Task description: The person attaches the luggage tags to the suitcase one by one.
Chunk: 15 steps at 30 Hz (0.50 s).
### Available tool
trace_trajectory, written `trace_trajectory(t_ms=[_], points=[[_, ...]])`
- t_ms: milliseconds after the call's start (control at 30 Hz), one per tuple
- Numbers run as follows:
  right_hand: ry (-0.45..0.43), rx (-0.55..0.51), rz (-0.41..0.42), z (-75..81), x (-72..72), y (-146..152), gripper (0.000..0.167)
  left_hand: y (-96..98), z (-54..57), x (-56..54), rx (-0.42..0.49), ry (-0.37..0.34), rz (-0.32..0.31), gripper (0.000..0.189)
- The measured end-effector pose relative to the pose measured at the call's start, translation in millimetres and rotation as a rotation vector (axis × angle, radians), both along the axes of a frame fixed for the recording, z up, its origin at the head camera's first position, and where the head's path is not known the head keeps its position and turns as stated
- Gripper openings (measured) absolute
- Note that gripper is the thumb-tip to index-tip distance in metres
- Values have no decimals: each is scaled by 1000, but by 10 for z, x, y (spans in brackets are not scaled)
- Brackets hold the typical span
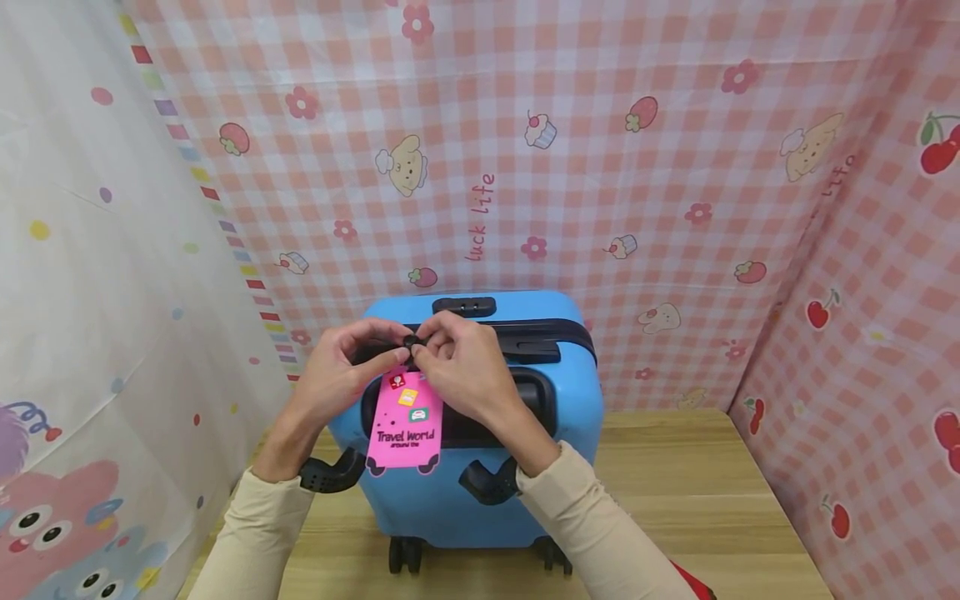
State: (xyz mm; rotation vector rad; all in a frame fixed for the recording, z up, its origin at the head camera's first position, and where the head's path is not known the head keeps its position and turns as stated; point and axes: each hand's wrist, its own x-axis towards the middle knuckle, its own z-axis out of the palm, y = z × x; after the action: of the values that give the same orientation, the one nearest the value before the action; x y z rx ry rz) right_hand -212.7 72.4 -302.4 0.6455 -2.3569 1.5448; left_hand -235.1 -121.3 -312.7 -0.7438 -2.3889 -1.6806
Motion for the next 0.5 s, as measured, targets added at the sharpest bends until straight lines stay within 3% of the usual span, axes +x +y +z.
trace_trajectory(t_ms=[500], points=[[4,14,4,5,-5,-11,13,23,4,5,6,18,37,16]])
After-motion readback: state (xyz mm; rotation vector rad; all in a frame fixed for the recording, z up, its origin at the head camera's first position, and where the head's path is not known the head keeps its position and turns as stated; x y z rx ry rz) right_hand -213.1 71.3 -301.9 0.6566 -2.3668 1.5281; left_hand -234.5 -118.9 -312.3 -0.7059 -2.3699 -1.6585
